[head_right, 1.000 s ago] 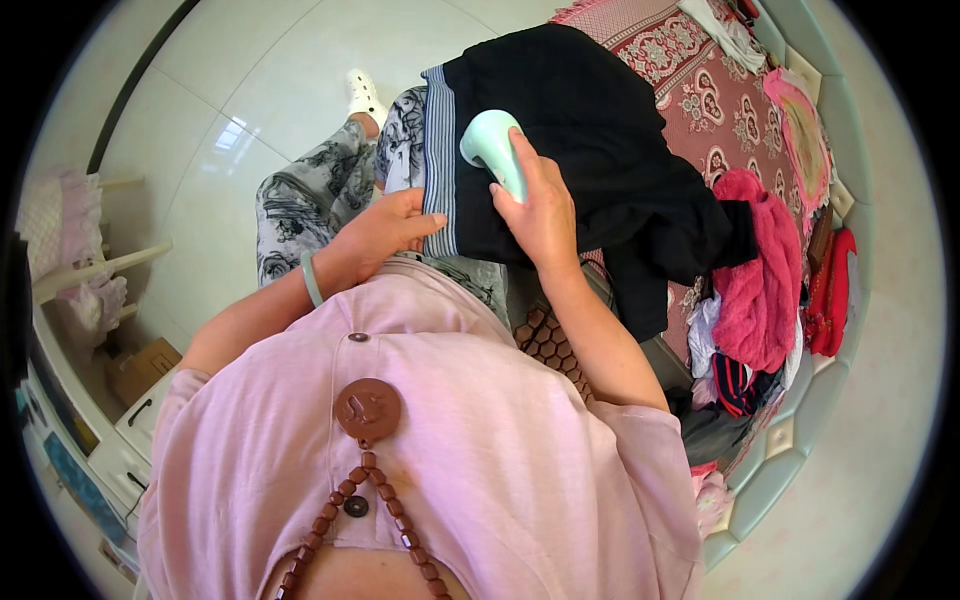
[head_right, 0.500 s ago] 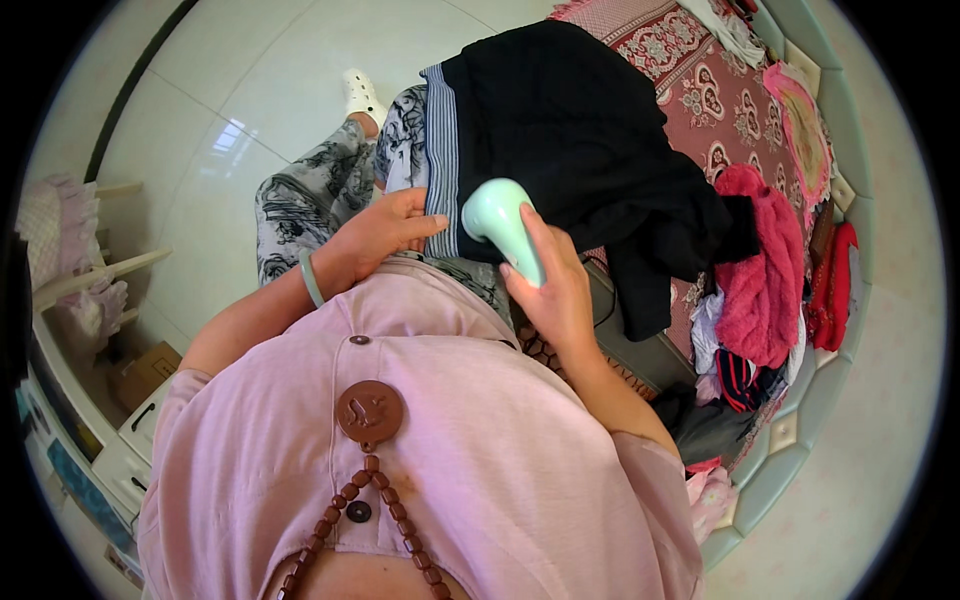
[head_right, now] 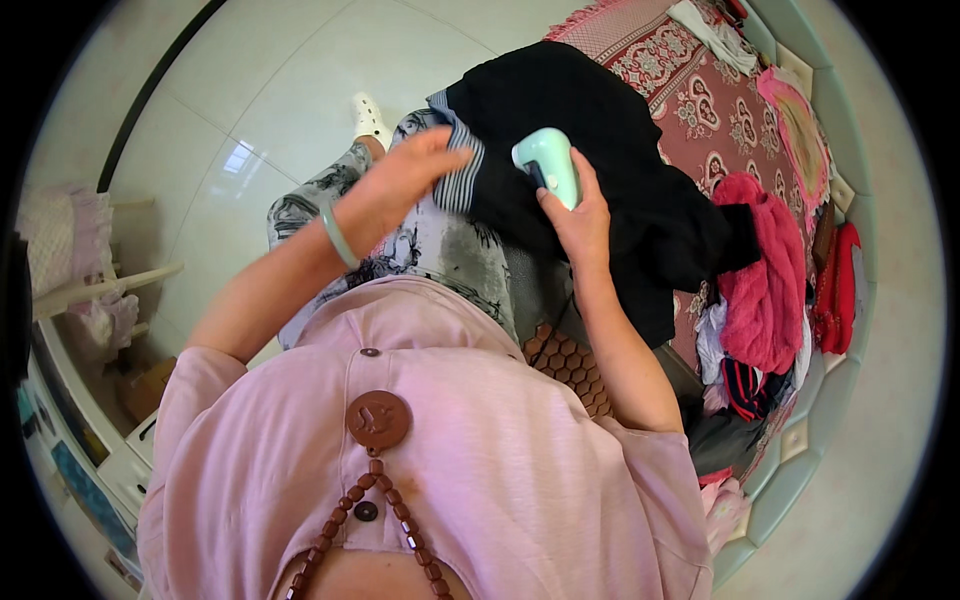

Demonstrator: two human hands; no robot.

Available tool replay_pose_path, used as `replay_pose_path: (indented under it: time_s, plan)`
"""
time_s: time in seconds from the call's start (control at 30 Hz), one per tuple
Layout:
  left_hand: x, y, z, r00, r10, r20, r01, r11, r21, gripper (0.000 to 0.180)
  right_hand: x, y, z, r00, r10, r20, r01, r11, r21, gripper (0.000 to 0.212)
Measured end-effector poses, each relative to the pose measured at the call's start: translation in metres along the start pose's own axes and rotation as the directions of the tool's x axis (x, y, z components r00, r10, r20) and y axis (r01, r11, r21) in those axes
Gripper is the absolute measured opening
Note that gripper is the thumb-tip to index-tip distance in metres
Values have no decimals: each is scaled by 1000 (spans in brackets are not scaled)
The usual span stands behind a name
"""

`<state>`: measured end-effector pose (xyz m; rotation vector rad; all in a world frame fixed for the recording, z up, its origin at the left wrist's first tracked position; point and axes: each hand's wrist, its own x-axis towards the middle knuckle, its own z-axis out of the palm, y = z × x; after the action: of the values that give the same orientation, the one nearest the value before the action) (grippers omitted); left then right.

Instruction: The person uses a lint roller to remove lint from a pair of black pants, systematically rolling the device over the fabric while turning and repositioning the pants on a bed.

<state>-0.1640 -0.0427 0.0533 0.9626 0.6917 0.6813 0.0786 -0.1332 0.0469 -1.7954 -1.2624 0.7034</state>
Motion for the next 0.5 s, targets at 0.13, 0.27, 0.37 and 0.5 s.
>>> replay_pose_path:
  time_s: [0.13,0.27,0.37,0.5]
  plan:
    - [-31,83,22,980,113,166,-162,934,318,17,-12,-49,-21,991,121,-49,-110,976,187,72]
    - [-90,24,-18,967,-227,119,141,859,492,18,-38,-55,-41,991,132,35,-136,976,172,72]
    - [-108,-18,-34,914,-399,72,400,916,-7,30,-55,-44,-36,945,310,106,-327,913,245,78]
    - [-106,-11,-30,894,-447,13,447,892,-74,33,-74,-67,-19,986,120,120,-140,974,177,82]
